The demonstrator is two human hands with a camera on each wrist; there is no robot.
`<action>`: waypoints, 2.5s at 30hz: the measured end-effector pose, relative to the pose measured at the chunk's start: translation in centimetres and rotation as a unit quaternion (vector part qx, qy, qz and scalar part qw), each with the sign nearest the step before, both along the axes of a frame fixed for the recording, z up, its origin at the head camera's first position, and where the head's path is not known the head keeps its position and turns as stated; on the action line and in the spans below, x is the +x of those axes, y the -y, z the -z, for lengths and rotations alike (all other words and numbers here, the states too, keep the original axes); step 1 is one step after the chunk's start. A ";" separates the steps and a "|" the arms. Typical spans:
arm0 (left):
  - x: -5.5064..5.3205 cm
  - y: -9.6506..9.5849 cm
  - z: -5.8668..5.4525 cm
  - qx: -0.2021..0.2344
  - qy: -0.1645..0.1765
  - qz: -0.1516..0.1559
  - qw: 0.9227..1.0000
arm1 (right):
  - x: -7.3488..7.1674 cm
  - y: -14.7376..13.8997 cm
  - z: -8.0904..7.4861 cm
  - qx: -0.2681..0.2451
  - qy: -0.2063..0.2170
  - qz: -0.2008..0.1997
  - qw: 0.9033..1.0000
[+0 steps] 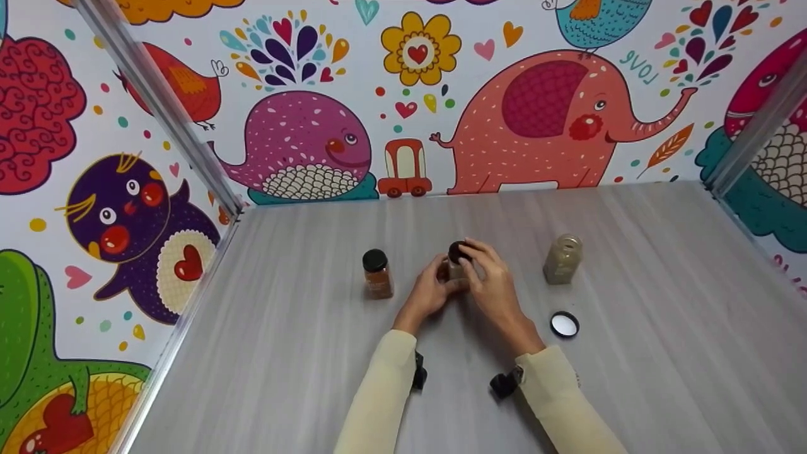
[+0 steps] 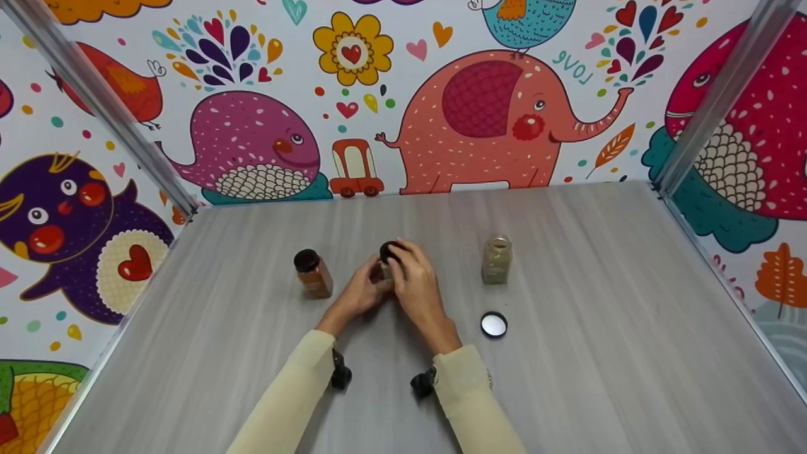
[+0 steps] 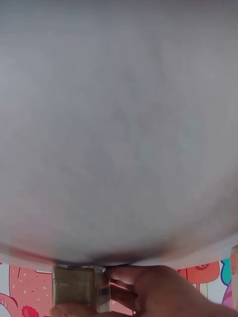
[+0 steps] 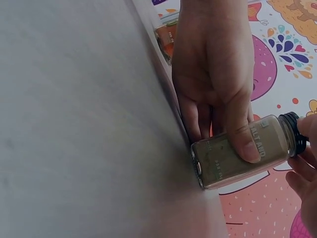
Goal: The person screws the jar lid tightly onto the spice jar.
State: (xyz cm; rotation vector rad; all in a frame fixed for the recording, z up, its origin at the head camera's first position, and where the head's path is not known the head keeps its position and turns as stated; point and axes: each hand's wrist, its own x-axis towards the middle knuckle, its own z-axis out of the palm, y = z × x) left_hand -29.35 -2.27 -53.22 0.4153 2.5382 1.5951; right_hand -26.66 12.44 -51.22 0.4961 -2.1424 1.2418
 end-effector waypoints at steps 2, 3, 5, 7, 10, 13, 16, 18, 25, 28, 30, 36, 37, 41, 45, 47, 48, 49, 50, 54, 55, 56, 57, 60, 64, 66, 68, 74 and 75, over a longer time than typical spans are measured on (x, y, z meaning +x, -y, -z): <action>0.0 0.0 0.0 0.002 0.000 0.000 1.000 | 0.0 0.0 -0.1 0.001 0.000 0.000 1.000; -0.1 -0.1 0.0 0.004 -0.001 0.001 1.000 | 0.0 -0.1 -0.1 0.002 0.001 0.002 1.000; 0.0 0.0 0.0 0.006 -0.005 0.003 1.000 | 0.1 0.0 -0.3 0.003 0.007 0.002 1.000; 0.0 0.0 0.1 0.008 -0.008 0.006 1.000 | 0.2 0.0 -0.3 0.004 0.012 0.006 1.000; 0.0 0.1 0.1 0.008 -0.011 0.009 1.000 | 0.3 0.0 -0.4 0.006 0.020 0.007 1.000; 0.1 0.1 0.1 0.012 -0.008 0.009 1.000 | 0.2 0.0 -0.3 0.007 0.023 0.003 1.000; 0.1 0.0 0.1 0.017 -0.005 0.007 1.000 | 0.0 -0.1 -0.2 0.010 0.022 -0.001 1.000; 0.1 -0.1 0.1 0.021 -0.004 0.007 1.000 | 0.0 -0.1 -0.2 0.012 0.022 -0.001 1.000; 0.1 -0.1 0.0 0.027 -0.013 0.010 0.999 | 0.1 0.0 -0.3 0.007 0.015 0.013 1.000; 0.0 -0.1 0.1 0.032 -0.016 0.013 0.999 | 0.1 0.0 -0.2 0.006 0.014 0.013 1.000; 0.0 -0.1 0.1 0.034 -0.015 0.013 0.999 | 0.1 0.0 -0.2 0.006 0.015 0.013 1.000; -0.1 -0.1 0.2 0.031 -0.010 0.008 0.999 | 0.1 0.1 -0.1 0.011 0.020 0.016 1.000; -0.1 -0.1 0.2 0.029 -0.011 0.008 0.999 | 0.1 0.1 0.0 0.012 0.020 0.017 1.000; -0.1 0.0 0.1 0.013 -0.012 0.006 1.000 | 0.2 0.2 0.0 0.008 0.024 0.017 1.000; 0.0 0.0 0.2 0.005 -0.014 0.005 1.000 | 0.2 0.2 0.0 0.004 0.028 0.014 0.999; 0.0 0.0 0.2 0.007 -0.014 0.006 1.000 | 0.2 0.2 0.0 0.006 0.028 0.014 0.999; 0.0 0.0 0.2 0.008 -0.014 0.005 1.000 | 0.2 0.2 0.0 0.008 0.026 0.015 1.000; -0.1 0.0 0.3 0.008 -0.014 0.005 1.000 | 0.2 0.2 0.1 0.008 0.025 0.016 1.000; -0.1 0.0 0.3 0.009 -0.014 0.005 1.000 | 0.2 0.2 0.1 0.009 0.022 0.017 1.000; 0.0 0.0 0.2 0.013 -0.012 0.003 1.000 | 0.2 0.3 0.0 0.004 0.011 0.024 1.000; 0.0 0.0 0.2 0.013 -0.012 0.003 1.000 | 0.2 0.3 0.0 0.003 0.010 0.025 1.000; 0.0 -0.1 0.2 0.015 -0.012 0.003 1.000 | 0.2 0.4 0.0 0.003 0.010 0.027 1.000; 0.0 -0.1 0.2 0.016 -0.010 0.002 1.000 | 0.2 0.4 0.0 0.001 0.011 0.027 1.000; -0.1 -0.1 0.3 0.022 -0.009 0.003 1.000 | 0.3 0.4 -0.1 -0.001 0.020 0.024 1.000; 0.0 0.0 0.4 0.029 -0.009 0.007 1.000 | 0.4 0.3 -0.2 0.001 0.027 0.019 0.999; 0.0 0.0 0.3 0.025 -0.011 0.007 1.000 | 0.3 0.3 -0.1 0.006 0.025 0.019 1.000; 0.0 0.0 0.2 0.016 -0.016 0.006 1.000 | 0.2 0.3 -0.1 0.008 0.018 0.022 1.000; 0.1 0.1 0.2 0.002 -0.036 0.007 0.999 | 0.2 0.4 -0.1 0.006 0.005 0.031 0.999; 0.1 0.1 0.3 0.001 -0.041 0.008 0.999 | 0.2 0.4 -0.2 0.004 0.008 0.029 1.000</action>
